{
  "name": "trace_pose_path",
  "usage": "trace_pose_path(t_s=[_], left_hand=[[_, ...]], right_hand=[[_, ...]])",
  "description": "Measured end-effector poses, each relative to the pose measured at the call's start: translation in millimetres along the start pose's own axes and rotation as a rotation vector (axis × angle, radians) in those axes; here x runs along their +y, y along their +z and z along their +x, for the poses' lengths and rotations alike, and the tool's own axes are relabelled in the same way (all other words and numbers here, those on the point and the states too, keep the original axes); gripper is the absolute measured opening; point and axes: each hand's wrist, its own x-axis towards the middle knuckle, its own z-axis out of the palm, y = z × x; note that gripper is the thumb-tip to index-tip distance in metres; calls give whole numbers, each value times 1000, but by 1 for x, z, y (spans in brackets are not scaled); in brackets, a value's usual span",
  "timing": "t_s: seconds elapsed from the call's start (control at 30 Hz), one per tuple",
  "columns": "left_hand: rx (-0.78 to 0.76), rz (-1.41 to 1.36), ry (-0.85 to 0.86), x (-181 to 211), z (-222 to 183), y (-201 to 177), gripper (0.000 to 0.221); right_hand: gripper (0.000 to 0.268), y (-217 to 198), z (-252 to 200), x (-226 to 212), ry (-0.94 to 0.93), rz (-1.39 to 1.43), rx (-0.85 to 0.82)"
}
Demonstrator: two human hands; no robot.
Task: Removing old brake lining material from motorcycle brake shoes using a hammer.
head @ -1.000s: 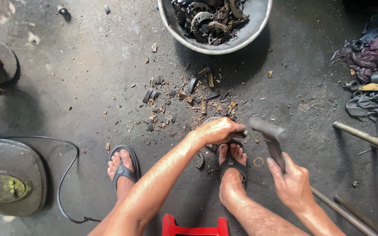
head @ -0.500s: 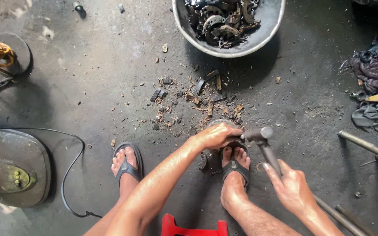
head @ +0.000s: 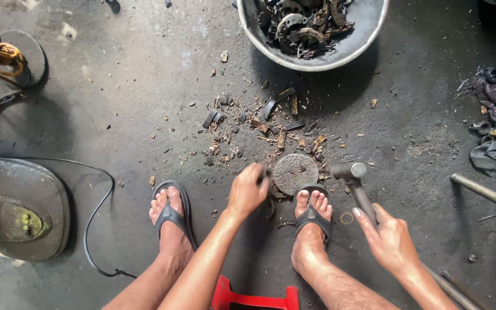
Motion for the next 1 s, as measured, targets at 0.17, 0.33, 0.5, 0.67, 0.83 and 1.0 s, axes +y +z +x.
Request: trace_pose_path(t_s=[0.17,0.33,0.5,0.67,0.83,1.0], left_hand=[[-130,141,-272,7,-25,8,36],[-52,181,-384,16,-34,41,51],[85,107,-490,17,-41,59,53],[150,29,-444,14,-42,59,49],[207,-67,-216,7,-33,56,42],[-208,-206,50,-13,6,82,36]], right_hand=[[51,16,44,42,108,-117,-20],[51,34,72,68,135,-163,-44],[51,77,71,73,144,-175,-44],[52,222,78,95,148,-190,-38],[52,263,96,120,163,-210,-43],[53,206,113,134,163,-246,-63]])
